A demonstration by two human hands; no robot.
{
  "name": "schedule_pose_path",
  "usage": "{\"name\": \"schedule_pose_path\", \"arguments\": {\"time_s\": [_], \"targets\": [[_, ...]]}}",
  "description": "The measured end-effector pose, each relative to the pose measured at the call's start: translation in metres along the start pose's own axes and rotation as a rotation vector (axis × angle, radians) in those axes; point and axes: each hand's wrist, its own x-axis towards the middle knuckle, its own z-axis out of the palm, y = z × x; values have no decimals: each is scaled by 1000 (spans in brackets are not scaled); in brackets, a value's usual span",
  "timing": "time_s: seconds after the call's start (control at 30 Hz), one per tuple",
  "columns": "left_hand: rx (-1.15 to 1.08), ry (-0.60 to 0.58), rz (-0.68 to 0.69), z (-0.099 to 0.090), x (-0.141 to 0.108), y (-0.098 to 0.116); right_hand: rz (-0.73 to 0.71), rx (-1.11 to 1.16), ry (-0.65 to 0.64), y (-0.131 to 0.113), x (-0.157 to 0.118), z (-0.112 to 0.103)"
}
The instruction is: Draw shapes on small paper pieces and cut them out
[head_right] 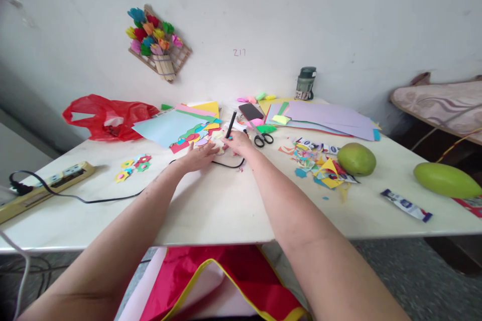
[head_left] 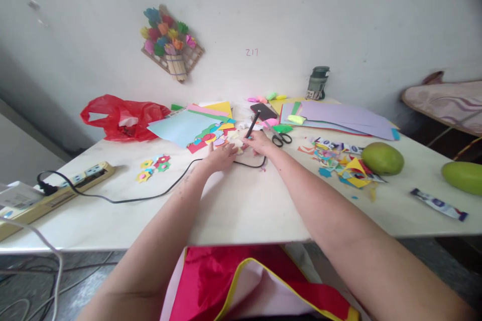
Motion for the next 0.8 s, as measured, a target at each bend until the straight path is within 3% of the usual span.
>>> {"name": "schedule_pose_path", "arguments": {"time_s": [0.1, 0.37, 0.8], "targets": [[-107, -34, -16, 2, 0, 1, 20, 22, 4, -4, -2, -1], [-78, 14, -33, 2, -1, 7, -5, 165, -85, -12, -9, -4], [-143, -59, 3, 3, -3, -1, 39, 115, -158, -9, -8, -4]]}}
